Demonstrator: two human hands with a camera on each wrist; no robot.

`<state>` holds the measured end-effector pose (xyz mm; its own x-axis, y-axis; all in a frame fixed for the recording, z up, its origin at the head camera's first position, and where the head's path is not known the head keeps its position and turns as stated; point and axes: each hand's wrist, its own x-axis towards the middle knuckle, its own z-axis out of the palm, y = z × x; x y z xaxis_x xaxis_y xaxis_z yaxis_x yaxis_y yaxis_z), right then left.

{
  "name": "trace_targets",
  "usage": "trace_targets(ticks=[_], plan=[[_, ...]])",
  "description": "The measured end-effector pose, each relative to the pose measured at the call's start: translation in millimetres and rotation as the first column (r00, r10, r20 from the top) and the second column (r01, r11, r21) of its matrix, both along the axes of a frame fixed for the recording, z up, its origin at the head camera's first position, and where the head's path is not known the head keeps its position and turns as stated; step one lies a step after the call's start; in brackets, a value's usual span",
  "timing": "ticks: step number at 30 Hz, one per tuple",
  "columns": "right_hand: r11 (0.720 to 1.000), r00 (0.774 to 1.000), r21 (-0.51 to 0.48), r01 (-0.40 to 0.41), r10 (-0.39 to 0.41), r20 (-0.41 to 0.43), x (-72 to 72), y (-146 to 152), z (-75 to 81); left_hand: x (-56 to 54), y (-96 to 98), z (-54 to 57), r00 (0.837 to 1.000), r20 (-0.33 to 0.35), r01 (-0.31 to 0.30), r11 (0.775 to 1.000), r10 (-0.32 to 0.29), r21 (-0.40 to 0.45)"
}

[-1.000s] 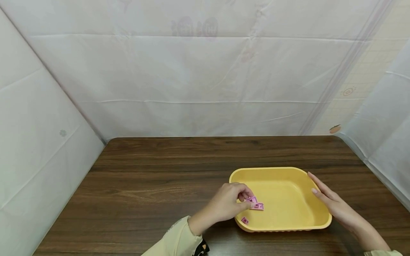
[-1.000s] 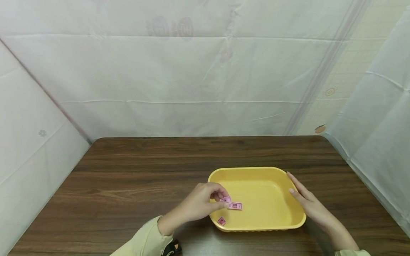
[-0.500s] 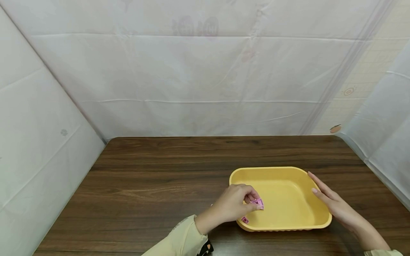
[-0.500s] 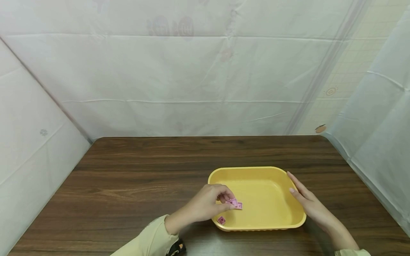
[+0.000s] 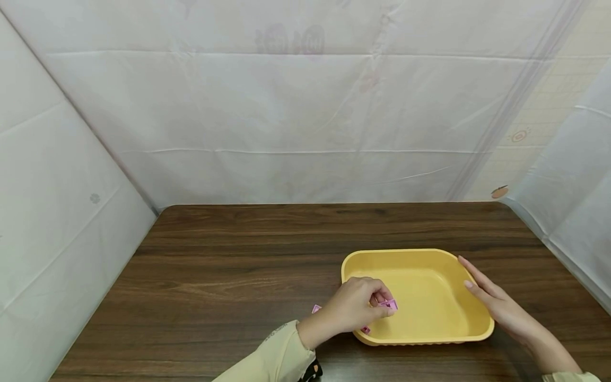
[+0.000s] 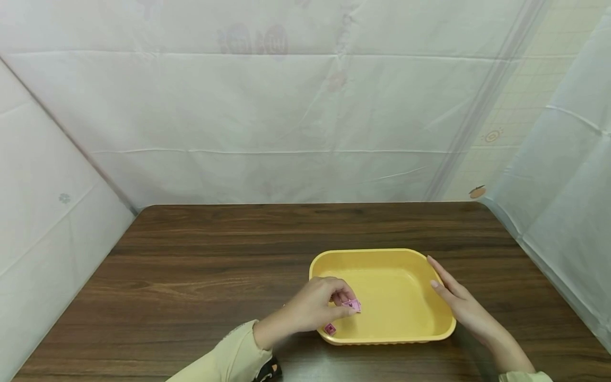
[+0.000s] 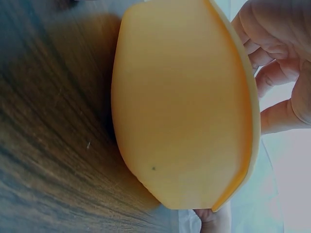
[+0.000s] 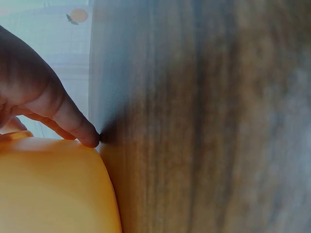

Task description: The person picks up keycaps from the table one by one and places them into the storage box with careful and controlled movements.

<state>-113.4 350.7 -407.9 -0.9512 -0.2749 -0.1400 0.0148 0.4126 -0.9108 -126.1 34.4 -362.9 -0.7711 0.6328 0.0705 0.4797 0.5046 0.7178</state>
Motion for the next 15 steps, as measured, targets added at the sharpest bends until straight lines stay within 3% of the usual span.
trace_targets(ticks=[6, 15], plan=[[1.0, 1.0, -0.014, 0.0, 0.0, 0.008, -0.2, 0.3, 0.0, -1.3, 3.0, -1.4, 0.998, -0.054, 0.016, 1.0, -0.017, -0.018], [1.0, 1.0, -0.003, 0.0, 0.0, 0.022, 0.8, -1.4, 1.3, -3.4, 6.8, -3.3, 0.997, -0.07, 0.016, 1.0, -0.017, -0.017]])
